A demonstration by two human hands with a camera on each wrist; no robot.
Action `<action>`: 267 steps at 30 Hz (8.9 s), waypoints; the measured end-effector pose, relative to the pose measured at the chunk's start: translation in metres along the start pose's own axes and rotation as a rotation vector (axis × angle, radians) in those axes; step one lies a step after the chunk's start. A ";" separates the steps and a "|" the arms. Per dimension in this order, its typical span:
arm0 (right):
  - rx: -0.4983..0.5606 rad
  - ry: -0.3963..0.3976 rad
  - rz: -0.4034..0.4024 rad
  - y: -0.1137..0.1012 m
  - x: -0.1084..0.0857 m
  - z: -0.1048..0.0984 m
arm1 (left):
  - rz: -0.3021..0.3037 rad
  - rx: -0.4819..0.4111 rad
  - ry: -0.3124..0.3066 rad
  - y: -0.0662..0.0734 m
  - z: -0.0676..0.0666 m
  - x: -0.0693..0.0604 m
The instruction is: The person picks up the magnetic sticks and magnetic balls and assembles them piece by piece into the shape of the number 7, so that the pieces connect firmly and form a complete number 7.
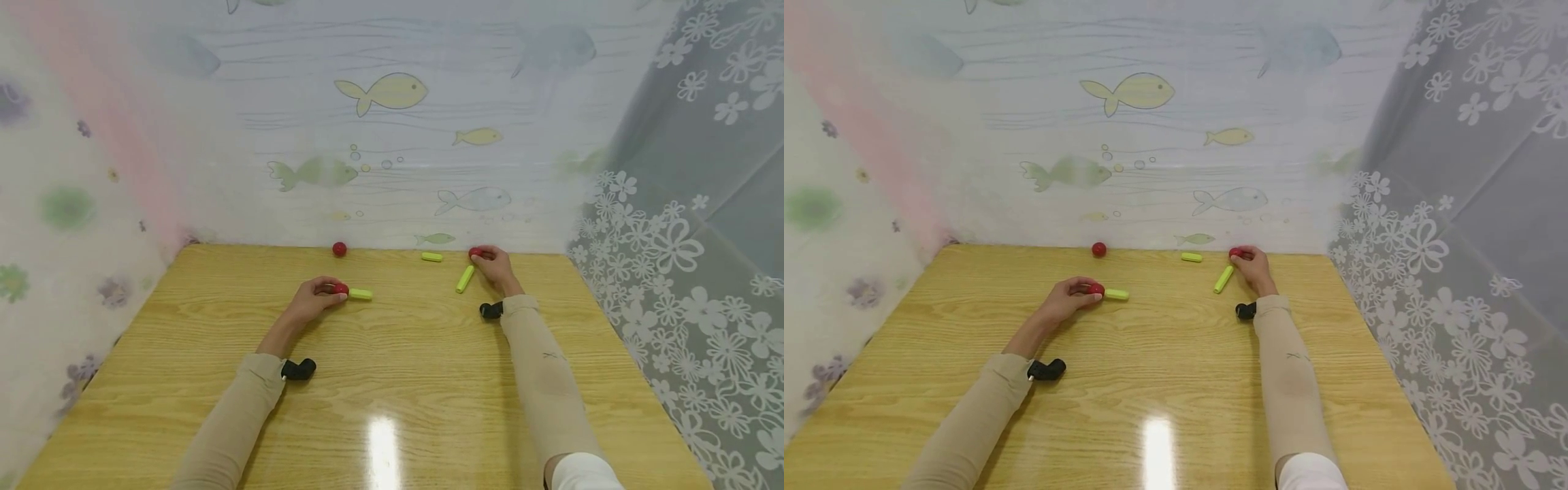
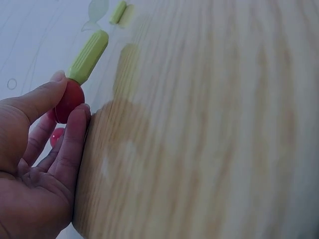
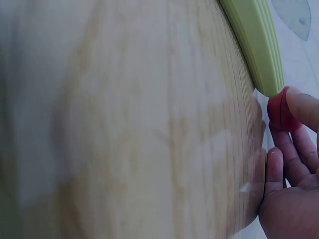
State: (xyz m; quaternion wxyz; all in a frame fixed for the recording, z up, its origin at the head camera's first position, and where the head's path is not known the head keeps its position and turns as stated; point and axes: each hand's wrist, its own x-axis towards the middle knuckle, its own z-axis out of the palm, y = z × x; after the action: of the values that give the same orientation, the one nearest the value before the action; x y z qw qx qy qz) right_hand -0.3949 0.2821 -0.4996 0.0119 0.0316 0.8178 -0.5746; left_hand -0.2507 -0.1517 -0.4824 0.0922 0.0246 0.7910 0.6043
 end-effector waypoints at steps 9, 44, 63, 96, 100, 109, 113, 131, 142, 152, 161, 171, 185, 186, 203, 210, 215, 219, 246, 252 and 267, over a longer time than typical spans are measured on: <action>-0.013 0.001 0.028 -0.002 -0.002 -0.002 | 0.016 0.002 0.013 -0.003 0.000 0.000; 0.164 -0.220 -0.135 -0.031 -0.051 0.031 | 0.009 0.000 0.139 -0.033 0.027 -0.018; 0.007 -0.416 -0.125 -0.038 -0.074 0.063 | 0.001 -0.052 0.110 -0.033 0.024 -0.016; -0.221 -0.542 -0.189 -0.050 -0.112 0.100 | 0.005 -0.018 0.133 -0.032 0.025 -0.017; -0.245 -0.543 -0.195 -0.052 -0.116 0.102 | 0.001 -0.020 0.131 -0.032 0.025 -0.016; -0.146 -0.616 -0.193 -0.051 -0.119 0.109 | 0.004 -0.019 0.132 -0.033 0.025 -0.015; -0.106 -0.646 -0.190 -0.049 -0.120 0.110 | 0.010 -0.025 0.130 -0.032 0.027 -0.016; -0.038 -0.734 -0.124 -0.051 -0.125 0.123 | 0.009 -0.041 0.135 -0.031 0.029 -0.022; -0.016 -0.738 -0.088 -0.054 -0.129 0.128 | 0.013 -0.032 0.146 -0.030 0.031 -0.026; 0.013 -0.743 -0.061 -0.055 -0.128 0.128 | 0.005 -0.034 0.148 -0.027 0.034 -0.031; 0.027 -0.745 -0.061 -0.055 -0.125 0.128 | -0.005 -0.021 0.133 -0.001 0.036 -0.047; 0.031 -0.734 -0.067 -0.055 -0.122 0.129 | -0.005 -0.041 0.146 -0.023 0.034 -0.032; 0.033 -0.726 -0.057 -0.056 -0.113 0.135 | 0.002 -0.063 0.162 -0.029 0.032 -0.024; 0.033 -0.726 -0.059 -0.056 -0.113 0.135 | -0.001 -0.064 0.160 -0.028 0.032 -0.023; 0.041 -0.745 -0.065 -0.058 -0.113 0.140 | -0.011 -0.107 0.161 -0.028 0.034 -0.024; 0.051 -0.755 -0.070 -0.057 -0.119 0.136 | -0.039 -0.155 0.161 -0.023 0.040 -0.034; 0.068 -0.756 -0.063 -0.055 -0.122 0.134 | -0.056 -0.152 0.155 -0.003 0.044 -0.052; 0.069 -0.761 -0.063 -0.054 -0.126 0.130 | -0.039 -0.154 0.168 0.001 0.049 -0.060; 0.087 -0.780 -0.045 -0.056 -0.143 0.118 | -0.047 -0.184 0.252 -0.015 0.064 -0.067; 0.083 -0.778 -0.054 -0.056 -0.143 0.117 | -0.033 -0.189 0.248 -0.015 0.064 -0.067; 0.082 -0.771 -0.059 -0.054 -0.142 0.116 | -0.032 -0.211 0.264 -0.014 0.064 -0.066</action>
State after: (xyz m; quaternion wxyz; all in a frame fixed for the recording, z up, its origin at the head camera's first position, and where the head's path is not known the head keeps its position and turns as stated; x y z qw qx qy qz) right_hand -0.2591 0.1493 -0.4808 0.3007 -0.2098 0.7301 -0.5766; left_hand -0.1741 -0.1040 -0.5049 -0.0008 -0.0772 0.7286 0.6805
